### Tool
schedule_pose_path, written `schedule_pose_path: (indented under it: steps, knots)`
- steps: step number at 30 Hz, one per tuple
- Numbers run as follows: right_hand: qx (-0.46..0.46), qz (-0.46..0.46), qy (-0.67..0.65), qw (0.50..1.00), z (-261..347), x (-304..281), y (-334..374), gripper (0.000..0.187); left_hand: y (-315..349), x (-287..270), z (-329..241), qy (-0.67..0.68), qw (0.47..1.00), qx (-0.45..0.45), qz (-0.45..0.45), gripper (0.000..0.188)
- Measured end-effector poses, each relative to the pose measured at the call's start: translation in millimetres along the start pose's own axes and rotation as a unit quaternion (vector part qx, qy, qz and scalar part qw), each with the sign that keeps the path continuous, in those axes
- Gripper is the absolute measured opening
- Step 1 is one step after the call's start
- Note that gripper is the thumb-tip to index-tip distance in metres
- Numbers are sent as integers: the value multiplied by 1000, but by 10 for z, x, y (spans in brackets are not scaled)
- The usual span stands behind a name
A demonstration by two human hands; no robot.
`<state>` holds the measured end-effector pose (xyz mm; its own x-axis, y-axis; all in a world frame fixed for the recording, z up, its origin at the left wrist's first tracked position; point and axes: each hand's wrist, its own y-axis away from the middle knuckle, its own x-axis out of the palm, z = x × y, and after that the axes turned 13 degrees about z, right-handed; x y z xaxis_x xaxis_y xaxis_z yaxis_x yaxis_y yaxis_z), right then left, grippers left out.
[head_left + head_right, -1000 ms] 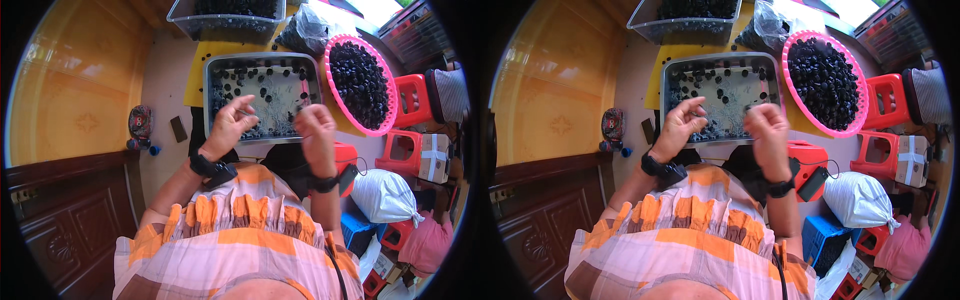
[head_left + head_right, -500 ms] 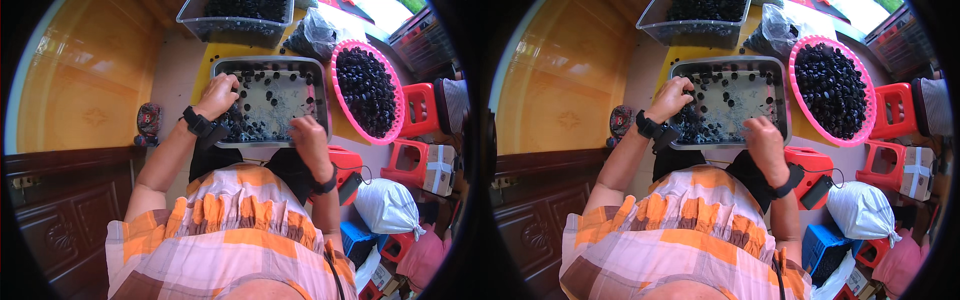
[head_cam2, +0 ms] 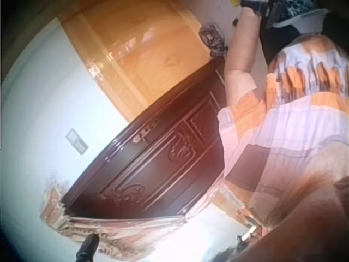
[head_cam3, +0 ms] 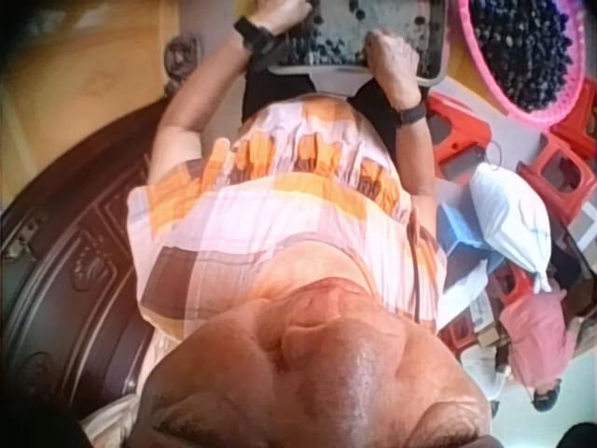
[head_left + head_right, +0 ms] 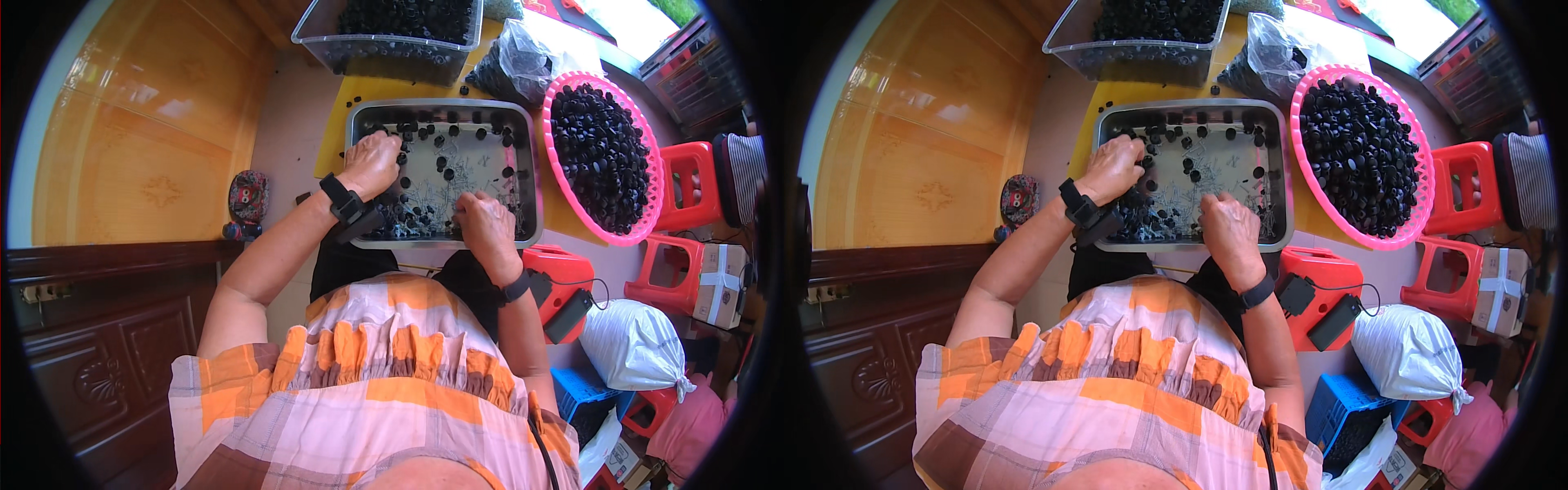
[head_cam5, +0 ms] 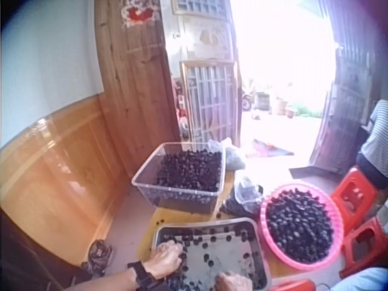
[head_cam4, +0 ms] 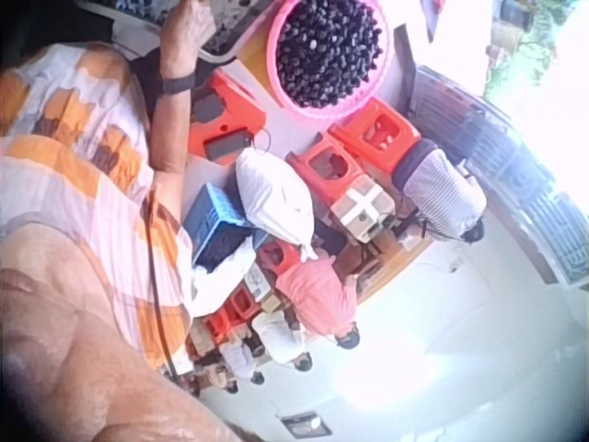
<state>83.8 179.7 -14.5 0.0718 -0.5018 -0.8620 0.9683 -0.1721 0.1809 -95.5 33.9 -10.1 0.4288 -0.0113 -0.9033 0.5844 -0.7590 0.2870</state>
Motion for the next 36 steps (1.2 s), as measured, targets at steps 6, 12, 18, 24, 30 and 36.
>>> schedule_pose_path:
  steps: [6,12,18,24,30,36]
  knots:
    - [2,16,8,1000,1,-4,-31,10,-244,-63,-80,40,997,21,-57,18]
    - [-8,31,21,999,-6,-4,-73,7,-341,-55,-216,41,998,-42,-18,18]
    - [-9,-62,-81,995,64,-57,-23,8,-289,-66,-123,200,979,16,14,26]
    - [-32,-136,-349,927,77,-40,-19,9,112,-270,-306,700,682,-21,210,22]
    - [-39,-96,-557,824,213,-56,22,5,325,-46,-260,798,542,20,262,29]
    - [-36,-117,-543,831,359,-22,80,8,477,98,-255,839,475,60,259,23]
